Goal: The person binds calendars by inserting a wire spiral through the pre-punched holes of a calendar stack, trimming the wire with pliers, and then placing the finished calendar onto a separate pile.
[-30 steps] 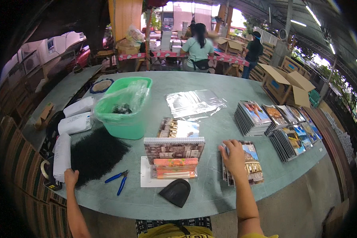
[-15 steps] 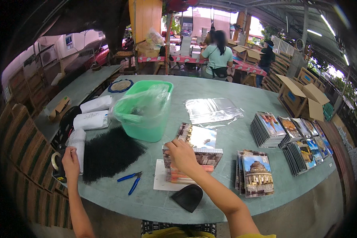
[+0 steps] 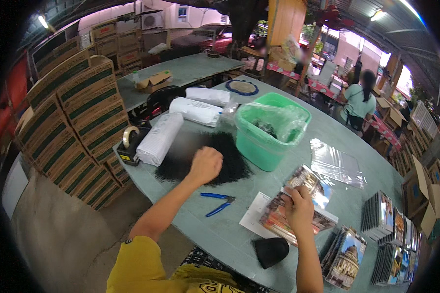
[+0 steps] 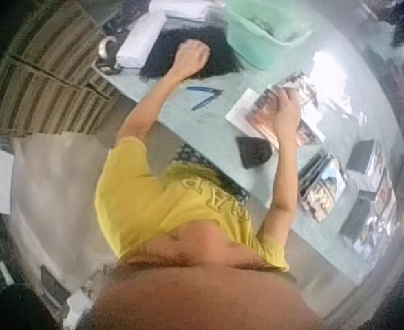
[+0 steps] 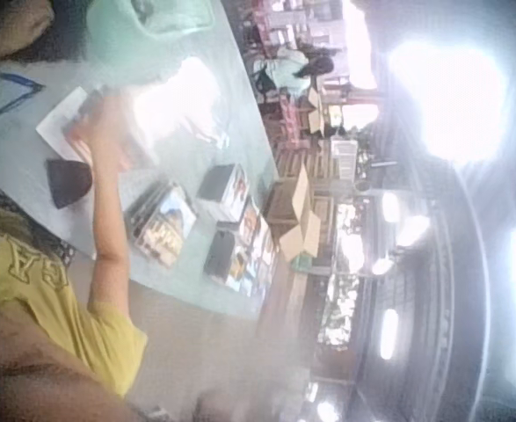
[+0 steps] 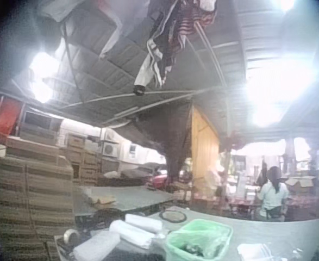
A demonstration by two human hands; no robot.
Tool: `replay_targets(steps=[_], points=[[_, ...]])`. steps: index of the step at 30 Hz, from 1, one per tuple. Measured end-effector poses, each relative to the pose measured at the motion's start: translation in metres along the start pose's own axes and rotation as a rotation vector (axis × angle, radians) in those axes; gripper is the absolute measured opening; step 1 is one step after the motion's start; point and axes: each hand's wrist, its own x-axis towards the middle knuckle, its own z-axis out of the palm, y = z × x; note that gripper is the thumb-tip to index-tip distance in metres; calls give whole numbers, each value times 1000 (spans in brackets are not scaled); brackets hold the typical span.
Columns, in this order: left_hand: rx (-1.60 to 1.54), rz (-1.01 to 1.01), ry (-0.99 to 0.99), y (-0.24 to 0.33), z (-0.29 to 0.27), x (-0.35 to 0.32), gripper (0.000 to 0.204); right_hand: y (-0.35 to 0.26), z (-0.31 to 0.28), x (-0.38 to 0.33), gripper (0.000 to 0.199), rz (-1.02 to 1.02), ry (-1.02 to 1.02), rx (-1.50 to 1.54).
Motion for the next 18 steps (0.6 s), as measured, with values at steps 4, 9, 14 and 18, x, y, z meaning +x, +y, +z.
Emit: replay_targets(steps=[4,9,14,18], points=[[359,-667,-198,-74,-28,-39,34,-3,2,-4,22,-20,-1,66],[364,-842,-291,-125,5,-55,43,11,12,-23,27,-317,70,-79],[250,-946,-273,-163,2,-47,38,-14,-2,-24,17,-440,175,-192],[126,-662,-93,-116,-20,2,24,-1,3,-14,20,-260,73,-177]])
